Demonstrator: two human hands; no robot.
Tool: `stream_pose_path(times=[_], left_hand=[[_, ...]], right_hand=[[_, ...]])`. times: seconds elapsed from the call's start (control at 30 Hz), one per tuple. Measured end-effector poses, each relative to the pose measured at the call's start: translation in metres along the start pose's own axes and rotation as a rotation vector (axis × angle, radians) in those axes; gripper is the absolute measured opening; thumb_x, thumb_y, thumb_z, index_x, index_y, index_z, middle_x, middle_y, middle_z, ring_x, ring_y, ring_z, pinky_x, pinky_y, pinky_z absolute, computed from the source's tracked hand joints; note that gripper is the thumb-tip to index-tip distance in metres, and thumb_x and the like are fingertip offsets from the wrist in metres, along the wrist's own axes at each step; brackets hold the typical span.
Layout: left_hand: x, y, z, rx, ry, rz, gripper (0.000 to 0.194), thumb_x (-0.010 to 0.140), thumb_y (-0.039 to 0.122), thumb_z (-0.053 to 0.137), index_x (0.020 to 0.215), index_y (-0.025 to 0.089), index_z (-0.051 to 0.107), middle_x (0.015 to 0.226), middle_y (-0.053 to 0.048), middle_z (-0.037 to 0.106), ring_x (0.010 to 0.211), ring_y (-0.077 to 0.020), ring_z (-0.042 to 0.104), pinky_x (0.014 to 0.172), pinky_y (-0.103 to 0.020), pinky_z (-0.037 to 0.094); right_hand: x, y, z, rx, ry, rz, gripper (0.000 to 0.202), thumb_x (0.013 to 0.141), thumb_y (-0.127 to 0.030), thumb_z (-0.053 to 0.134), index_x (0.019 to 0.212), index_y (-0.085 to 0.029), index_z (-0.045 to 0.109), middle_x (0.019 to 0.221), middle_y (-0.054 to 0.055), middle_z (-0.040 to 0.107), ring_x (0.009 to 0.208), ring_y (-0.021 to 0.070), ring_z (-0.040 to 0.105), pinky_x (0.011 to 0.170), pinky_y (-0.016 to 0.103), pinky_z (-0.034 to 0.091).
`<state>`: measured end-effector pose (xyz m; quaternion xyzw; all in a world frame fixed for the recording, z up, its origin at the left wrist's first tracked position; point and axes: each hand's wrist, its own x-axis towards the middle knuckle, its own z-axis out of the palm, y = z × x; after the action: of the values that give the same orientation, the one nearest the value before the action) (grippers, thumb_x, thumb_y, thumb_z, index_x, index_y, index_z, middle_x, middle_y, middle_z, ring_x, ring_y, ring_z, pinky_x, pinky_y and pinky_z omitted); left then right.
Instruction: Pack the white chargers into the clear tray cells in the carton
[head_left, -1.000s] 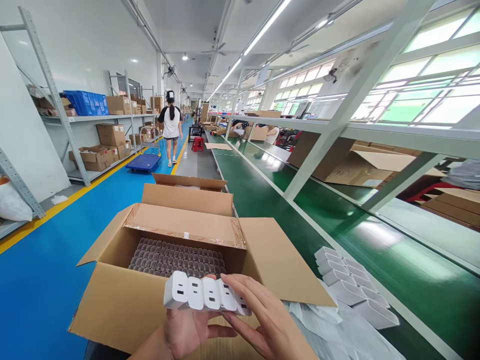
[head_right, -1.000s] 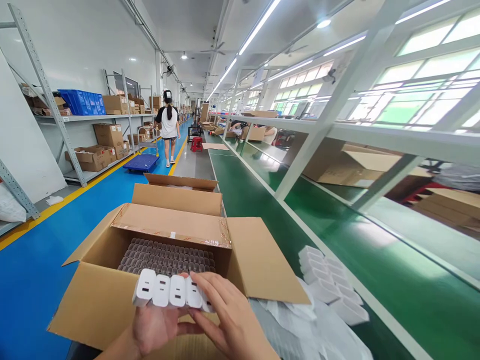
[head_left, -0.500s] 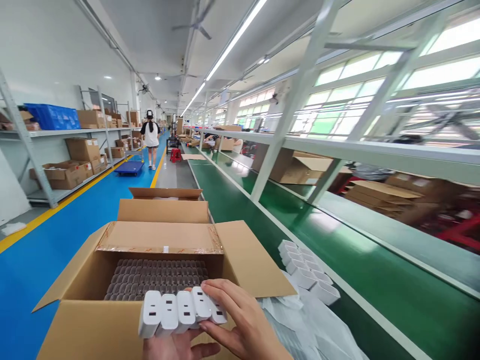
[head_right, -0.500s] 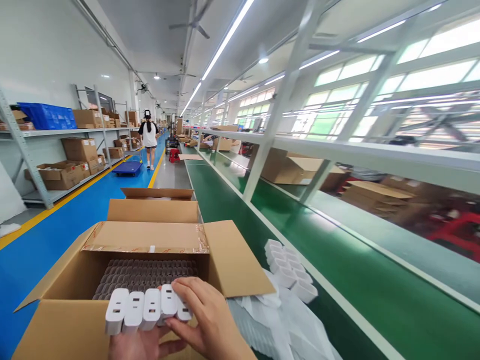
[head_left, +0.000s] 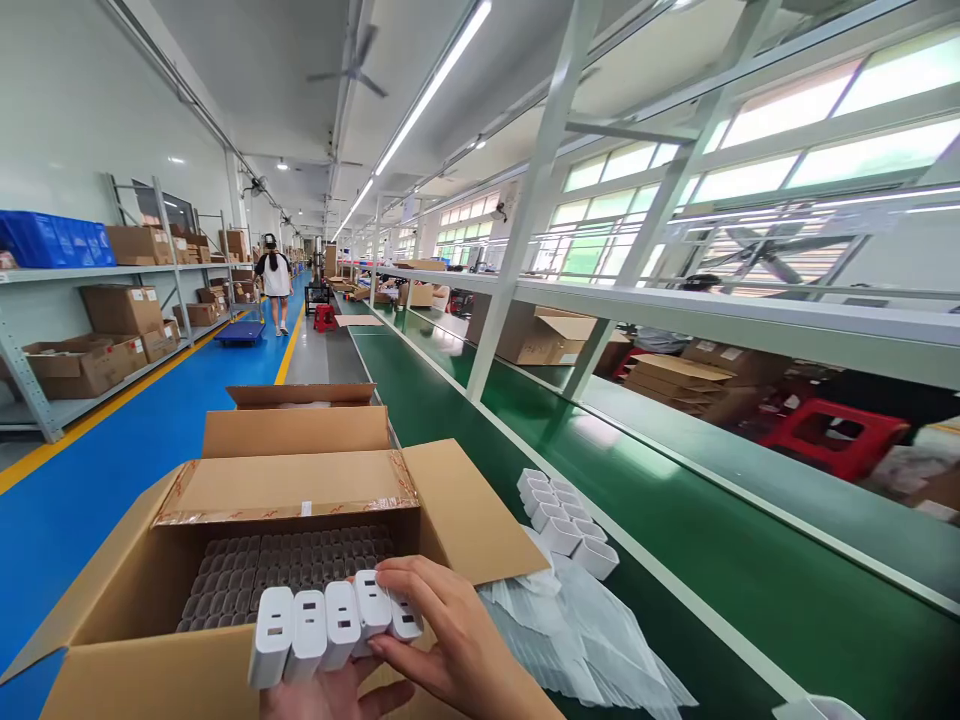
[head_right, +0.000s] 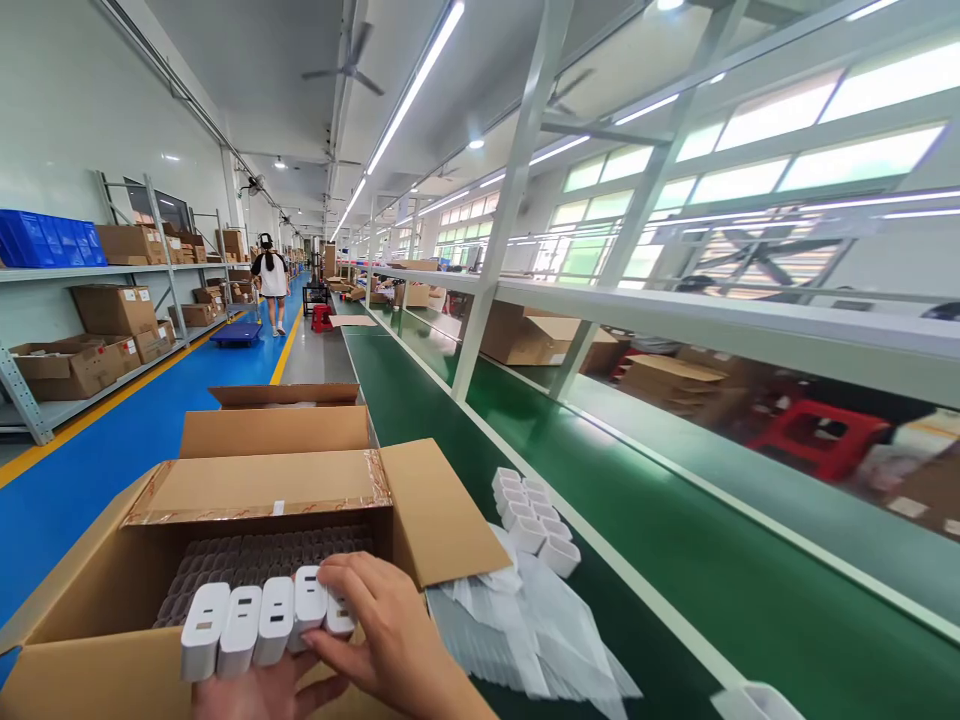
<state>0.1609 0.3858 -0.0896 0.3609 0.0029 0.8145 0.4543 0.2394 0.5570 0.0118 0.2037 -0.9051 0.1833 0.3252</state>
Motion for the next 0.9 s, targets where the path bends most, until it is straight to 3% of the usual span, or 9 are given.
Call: stream_pose_path(times=[0.23, 0.4, 0.57, 0.73, 0.9], left_hand=[[0.007, -0.004, -0.001, -0.028, -0.025, 0.045, 0.050, 0.091, 0.061, 0.043, 0.131, 0.039, 0.063, 0.152, -0.003, 0.049, 0.142, -0.0329, 0.044, 0.117, -0.064, 0.024], [0.007, -0.007, -0.004, -0.037, 0.029, 0.067, 0.051, 0.090, 0.064, 0.045, 0.129, 0.039, 0.065, 0.149, -0.004, 0.053, 0.141, -0.0361, 0.044, 0.116, -0.066, 0.024], [0.005, -0.010, -0.006, 0.015, 0.155, 0.076, 0.048, 0.087, 0.062, 0.053, 0.127, 0.037, 0.067, 0.141, -0.007, 0.061, 0.135, -0.0403, 0.050, 0.112, -0.070, 0.029], [0.012, -0.007, 0.015, 0.063, 0.272, 0.079, 0.048, 0.092, 0.059, 0.048, 0.132, 0.036, 0.062, 0.137, -0.007, 0.064, 0.130, -0.0359, 0.054, 0.113, -0.067, 0.031], [0.021, 0.003, 0.030, 0.055, 0.326, 0.004, 0.055, 0.087, 0.066, 0.051, 0.133, 0.037, 0.059, 0.136, -0.004, 0.064, 0.128, -0.0338, 0.055, 0.111, -0.065, 0.034]], right_hand=[[0.005, -0.001, -0.003, -0.003, 0.032, 0.028, 0.036, 0.092, -0.044, 0.064, 0.119, -0.022, 0.054, 0.109, 0.008, 0.070, 0.094, 0.0204, 0.068, 0.079, 0.031, 0.056], [0.003, 0.003, -0.006, -0.005, 0.029, 0.053, 0.043, 0.091, -0.045, 0.066, 0.124, -0.021, 0.054, 0.114, 0.009, 0.070, 0.098, 0.0211, 0.068, 0.081, 0.032, 0.055], [0.002, 0.004, -0.008, -0.018, 0.019, 0.096, 0.037, 0.090, -0.048, 0.066, 0.114, -0.021, 0.058, 0.106, 0.008, 0.071, 0.091, 0.0215, 0.068, 0.077, 0.032, 0.053], [0.002, 0.005, -0.011, 0.063, -0.040, 0.185, 0.039, 0.090, -0.047, 0.066, 0.117, -0.021, 0.056, 0.109, 0.009, 0.070, 0.097, 0.0218, 0.068, 0.083, 0.033, 0.054], [0.004, 0.008, -0.021, 0.272, -0.216, 0.284, 0.059, 0.084, -0.043, 0.074, 0.133, -0.023, 0.049, 0.131, 0.010, 0.064, 0.117, 0.0234, 0.063, 0.100, 0.035, 0.051]])
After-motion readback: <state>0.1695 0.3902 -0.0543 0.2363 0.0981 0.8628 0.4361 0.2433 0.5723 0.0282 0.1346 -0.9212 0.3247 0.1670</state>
